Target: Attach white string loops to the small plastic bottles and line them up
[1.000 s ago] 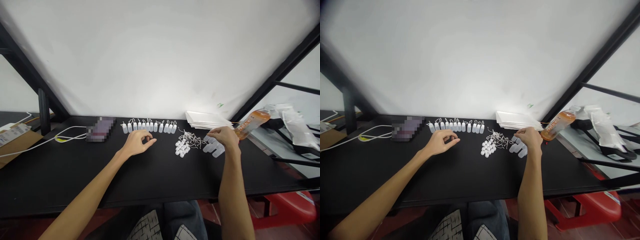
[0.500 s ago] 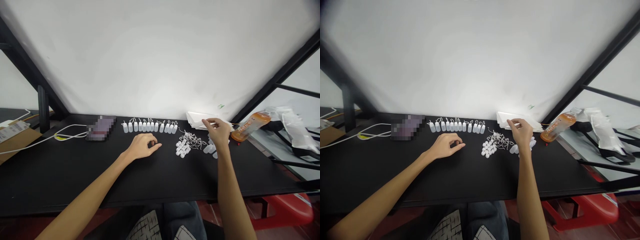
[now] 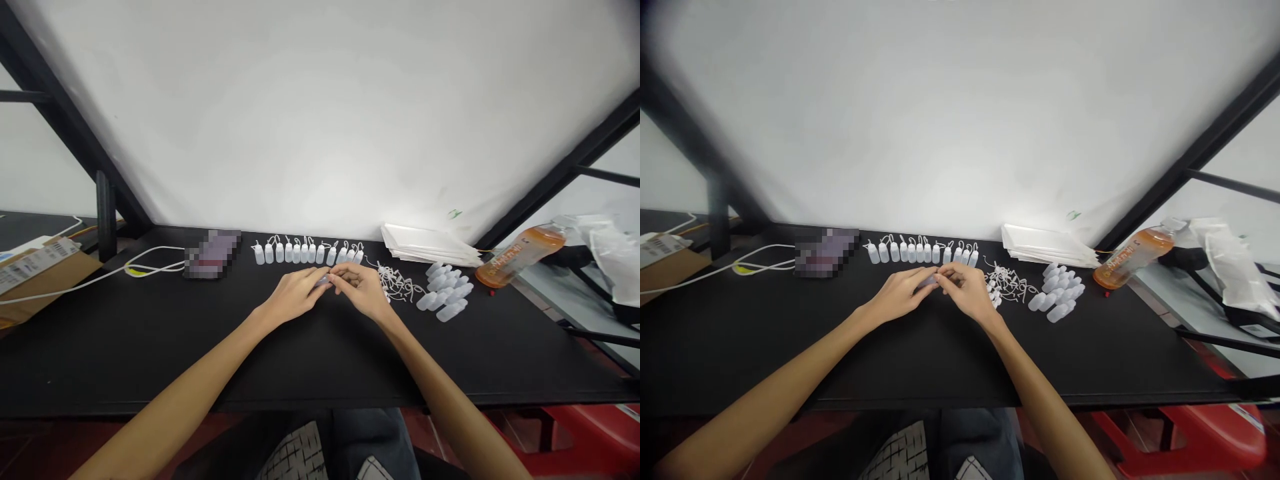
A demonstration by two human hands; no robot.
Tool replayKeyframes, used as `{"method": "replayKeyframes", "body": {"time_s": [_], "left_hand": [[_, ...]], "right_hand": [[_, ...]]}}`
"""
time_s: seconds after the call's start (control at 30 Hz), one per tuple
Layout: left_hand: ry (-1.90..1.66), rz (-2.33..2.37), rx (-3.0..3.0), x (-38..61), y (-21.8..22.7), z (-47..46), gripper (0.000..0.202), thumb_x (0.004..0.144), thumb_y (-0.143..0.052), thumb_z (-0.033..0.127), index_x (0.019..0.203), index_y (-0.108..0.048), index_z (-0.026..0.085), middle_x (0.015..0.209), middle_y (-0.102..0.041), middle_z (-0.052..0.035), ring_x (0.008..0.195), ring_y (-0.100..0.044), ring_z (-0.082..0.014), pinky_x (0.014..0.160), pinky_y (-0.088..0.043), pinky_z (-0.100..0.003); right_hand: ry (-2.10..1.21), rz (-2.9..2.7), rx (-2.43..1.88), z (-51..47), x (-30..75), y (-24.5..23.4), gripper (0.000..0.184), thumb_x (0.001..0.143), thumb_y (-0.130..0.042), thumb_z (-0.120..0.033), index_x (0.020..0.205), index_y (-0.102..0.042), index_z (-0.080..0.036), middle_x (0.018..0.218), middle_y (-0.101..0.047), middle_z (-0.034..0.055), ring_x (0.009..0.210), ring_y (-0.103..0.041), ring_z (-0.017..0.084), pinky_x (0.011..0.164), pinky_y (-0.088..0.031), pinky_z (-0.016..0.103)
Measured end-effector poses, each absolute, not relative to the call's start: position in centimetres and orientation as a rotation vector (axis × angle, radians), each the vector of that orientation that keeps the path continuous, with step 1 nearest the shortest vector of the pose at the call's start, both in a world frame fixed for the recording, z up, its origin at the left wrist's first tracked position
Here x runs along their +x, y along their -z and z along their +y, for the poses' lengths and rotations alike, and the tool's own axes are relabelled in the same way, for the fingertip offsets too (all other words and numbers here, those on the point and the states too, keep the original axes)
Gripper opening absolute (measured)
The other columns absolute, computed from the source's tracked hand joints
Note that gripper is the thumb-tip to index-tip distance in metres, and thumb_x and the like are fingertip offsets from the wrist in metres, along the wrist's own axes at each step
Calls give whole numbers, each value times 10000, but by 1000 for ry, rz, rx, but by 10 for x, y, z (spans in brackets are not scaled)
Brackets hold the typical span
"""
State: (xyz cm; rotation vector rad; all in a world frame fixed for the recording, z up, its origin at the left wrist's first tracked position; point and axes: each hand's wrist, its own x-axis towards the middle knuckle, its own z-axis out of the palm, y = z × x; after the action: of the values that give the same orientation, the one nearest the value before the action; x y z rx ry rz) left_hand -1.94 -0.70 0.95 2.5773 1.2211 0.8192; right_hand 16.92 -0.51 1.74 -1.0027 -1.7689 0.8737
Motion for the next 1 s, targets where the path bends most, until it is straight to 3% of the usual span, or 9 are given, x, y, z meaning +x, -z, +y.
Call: {"method": "replayKeyframes", "body": {"time_s": [0.13,0.27,0.37,0.57,0.73,1.0], "left_hand": [[-793,1290,2579,-18,-10,-8,265,991,-365,273,1163,-554,206,1049,-664,-60,913,-640,-194,718,-474,-282],[-813,1416,2513,-18,-14,-8,213,979,-371,267,1053,-562,207,1018,-651,-46,888,-621,-191,704,-455,-290],[-816,1456,2460,-19,-15,-8,209,975,-378,293,1016,-563,207,973,-650,-29,818,-613,-179,672,-429,-289],[-759,1426,2479,-18,-14,-7,266,986,-340,323,986,-579,208,938,-637,-25,803,-606,-180,672,-419,-295],[-773,1419,2482,-19,-14,-6,274,983,-340,315,988,-592,207,933,-643,-31,801,-609,-178,672,-431,-293],[-794,1442,2489,-21,-14,-4,282,983,-341,324,1005,-599,213,975,-662,-34,798,-624,-171,654,-434,-274]], "right_hand": [[-747,-1828,-1047,-5,171,-18,267,899,-571,-417,999,-673,-192,835,-709,44,588,-640,142,555,-473,267],[-214,-1918,-1257,0,187,-27,168,879,-583,-300,980,-686,-212,966,-717,40,667,-643,144,637,-454,273],[11,-1880,-1475,6,204,-32,157,853,-585,-230,971,-689,-229,982,-711,20,740,-649,154,664,-430,270],[83,-1883,-1874,15,236,-31,384,805,-633,-234,1187,-633,-278,1069,-684,29,847,-646,200,656,-420,281],[100,-1977,-2016,19,244,-26,222,832,-608,-262,1007,-743,-284,1092,-652,57,930,-635,242,695,-435,301],[15,-2080,-2042,21,237,-24,167,821,-642,-262,917,-777,-284,1039,-624,63,878,-641,216,679,-426,278]]}}
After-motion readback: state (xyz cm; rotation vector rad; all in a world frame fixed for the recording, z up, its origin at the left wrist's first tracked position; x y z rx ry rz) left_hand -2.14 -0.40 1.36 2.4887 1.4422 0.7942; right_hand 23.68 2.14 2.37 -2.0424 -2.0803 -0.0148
